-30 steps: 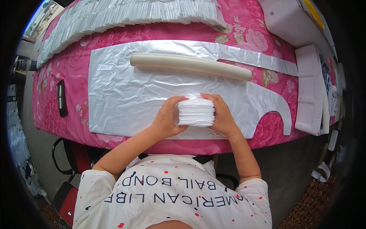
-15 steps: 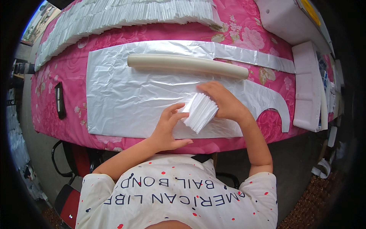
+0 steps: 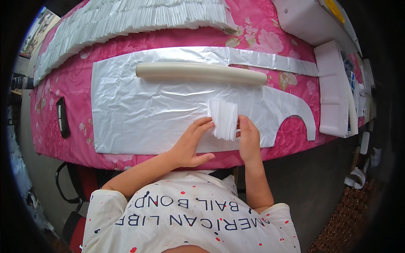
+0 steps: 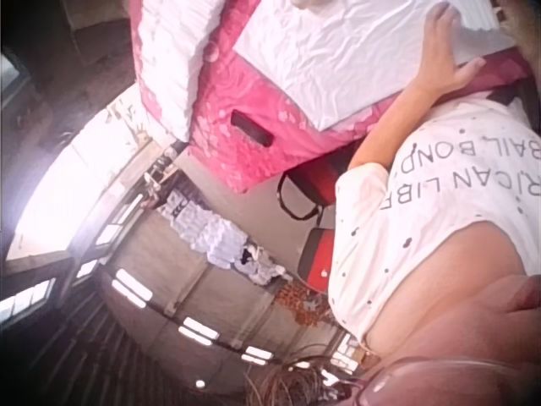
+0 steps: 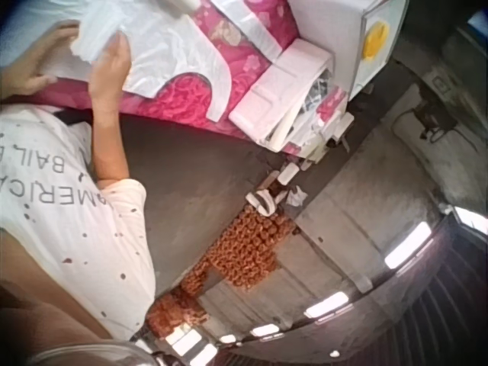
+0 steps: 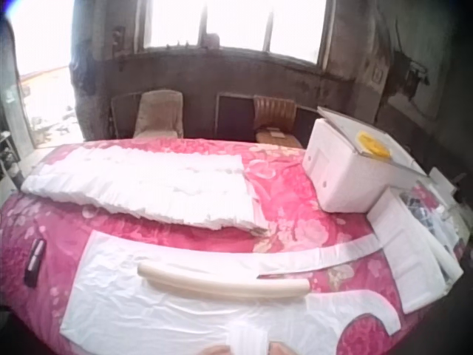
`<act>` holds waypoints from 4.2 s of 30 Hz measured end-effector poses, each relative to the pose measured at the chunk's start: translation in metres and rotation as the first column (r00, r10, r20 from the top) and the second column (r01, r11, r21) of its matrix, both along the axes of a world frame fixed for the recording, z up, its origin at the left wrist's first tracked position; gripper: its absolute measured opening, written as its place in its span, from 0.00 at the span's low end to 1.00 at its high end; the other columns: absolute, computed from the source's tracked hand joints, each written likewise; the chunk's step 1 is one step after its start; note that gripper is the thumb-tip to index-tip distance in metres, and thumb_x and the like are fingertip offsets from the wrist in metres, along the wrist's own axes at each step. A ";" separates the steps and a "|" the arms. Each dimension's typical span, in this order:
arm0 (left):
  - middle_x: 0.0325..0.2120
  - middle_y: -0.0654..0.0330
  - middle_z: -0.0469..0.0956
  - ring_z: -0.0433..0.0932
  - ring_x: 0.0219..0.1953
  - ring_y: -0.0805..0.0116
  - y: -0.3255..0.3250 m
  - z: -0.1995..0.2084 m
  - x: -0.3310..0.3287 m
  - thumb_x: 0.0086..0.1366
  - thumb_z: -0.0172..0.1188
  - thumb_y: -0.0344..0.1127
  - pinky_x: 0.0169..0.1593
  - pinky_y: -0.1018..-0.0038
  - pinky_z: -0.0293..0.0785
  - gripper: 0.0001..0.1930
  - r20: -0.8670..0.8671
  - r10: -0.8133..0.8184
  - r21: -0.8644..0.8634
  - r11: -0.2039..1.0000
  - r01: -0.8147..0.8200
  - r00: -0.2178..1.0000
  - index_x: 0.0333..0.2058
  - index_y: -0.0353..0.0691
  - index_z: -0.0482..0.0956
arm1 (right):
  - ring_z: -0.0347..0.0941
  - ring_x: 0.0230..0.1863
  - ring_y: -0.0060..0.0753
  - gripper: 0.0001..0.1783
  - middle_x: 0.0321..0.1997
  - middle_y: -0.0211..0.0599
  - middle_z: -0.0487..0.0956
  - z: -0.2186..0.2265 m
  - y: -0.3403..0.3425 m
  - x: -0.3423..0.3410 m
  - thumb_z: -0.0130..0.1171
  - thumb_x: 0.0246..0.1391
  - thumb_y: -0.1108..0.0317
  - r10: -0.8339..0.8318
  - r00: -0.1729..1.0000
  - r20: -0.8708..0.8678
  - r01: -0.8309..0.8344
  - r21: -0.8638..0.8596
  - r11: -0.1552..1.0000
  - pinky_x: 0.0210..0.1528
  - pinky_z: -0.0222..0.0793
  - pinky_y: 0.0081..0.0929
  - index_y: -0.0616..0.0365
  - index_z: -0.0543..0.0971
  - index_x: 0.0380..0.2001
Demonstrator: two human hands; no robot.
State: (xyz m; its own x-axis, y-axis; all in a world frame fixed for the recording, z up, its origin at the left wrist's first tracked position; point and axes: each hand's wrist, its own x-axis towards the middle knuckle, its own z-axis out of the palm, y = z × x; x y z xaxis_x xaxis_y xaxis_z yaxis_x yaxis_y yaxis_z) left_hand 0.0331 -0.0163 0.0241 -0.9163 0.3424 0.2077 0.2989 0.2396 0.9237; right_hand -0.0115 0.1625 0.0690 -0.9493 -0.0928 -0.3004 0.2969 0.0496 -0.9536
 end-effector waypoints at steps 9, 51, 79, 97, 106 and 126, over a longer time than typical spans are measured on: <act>0.54 0.35 0.56 0.58 0.55 0.39 0.003 -0.011 0.006 0.53 0.57 0.49 0.60 0.60 0.54 0.38 -0.099 -0.028 -0.115 0.993 0.017 0.995 0.53 0.24 0.57 | 0.70 0.36 0.51 0.22 0.32 0.49 0.72 0.005 -0.035 -0.004 0.59 0.43 0.53 0.354 0.901 -0.251 0.082 0.899 0.430 0.33 0.68 0.45 0.64 0.72 0.32; 0.57 0.50 0.59 0.74 0.47 0.62 -0.081 -0.022 -0.027 0.57 0.57 0.33 0.53 0.67 0.64 0.27 0.226 -0.079 0.345 0.939 -0.004 0.971 0.55 0.39 0.61 | 0.70 0.52 0.43 0.28 0.48 0.49 0.75 0.019 -0.172 -0.506 0.45 0.52 0.48 0.406 0.905 -0.124 0.125 0.992 0.026 0.49 0.66 0.32 0.60 0.76 0.44; 0.52 0.48 0.65 0.78 0.42 0.63 -0.076 -0.020 -0.030 0.57 0.54 0.28 0.48 0.71 0.71 0.21 0.260 -0.013 0.354 0.931 -0.083 0.966 0.51 0.35 0.66 | 0.69 0.50 0.31 0.29 0.49 0.38 0.74 -0.060 -0.093 -0.511 0.59 0.43 0.73 0.512 0.748 -0.423 -0.350 0.405 0.845 0.52 0.65 0.27 0.60 0.68 0.53; 0.53 0.54 0.65 0.76 0.44 0.66 -0.075 -0.033 -0.023 0.60 0.51 0.25 0.51 0.71 0.68 0.22 0.354 -0.061 0.437 0.893 -0.107 0.933 0.54 0.39 0.64 | 0.71 0.46 0.30 0.17 0.42 0.38 0.79 0.001 -0.168 -0.582 0.49 0.54 0.59 0.553 0.756 -0.350 -0.141 0.737 0.661 0.52 0.61 0.23 0.58 0.80 0.39; 0.51 0.54 0.67 0.76 0.44 0.66 -0.077 -0.028 -0.025 0.62 0.50 0.27 0.51 0.72 0.68 0.20 0.394 -0.075 0.449 0.885 -0.121 0.916 0.54 0.39 0.64 | 0.74 0.39 0.27 0.19 0.35 0.36 0.80 0.001 -0.182 -0.555 0.50 0.53 0.55 0.529 0.760 -0.376 -0.075 0.758 0.647 0.43 0.66 0.26 0.60 0.80 0.35; 0.48 0.53 0.69 0.77 0.42 0.65 -0.075 -0.020 -0.025 0.58 0.50 0.23 0.48 0.73 0.71 0.21 0.358 -0.012 0.393 0.909 -0.140 0.934 0.52 0.34 0.67 | 0.63 0.58 0.41 0.44 0.55 0.51 0.69 -0.072 -0.103 -0.537 0.31 0.57 0.36 0.065 0.870 -0.489 0.081 0.271 0.959 0.60 0.54 0.29 0.73 0.65 0.53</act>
State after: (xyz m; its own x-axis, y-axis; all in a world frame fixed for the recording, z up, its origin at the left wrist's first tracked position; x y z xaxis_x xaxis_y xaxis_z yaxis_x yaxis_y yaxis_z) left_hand 0.0080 -0.0916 0.0038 -0.9718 0.2351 -0.0176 -0.0592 -0.1710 0.9835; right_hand -0.5487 0.0591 -0.0033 -0.9795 -0.0676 0.1897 -0.2014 0.3298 -0.9223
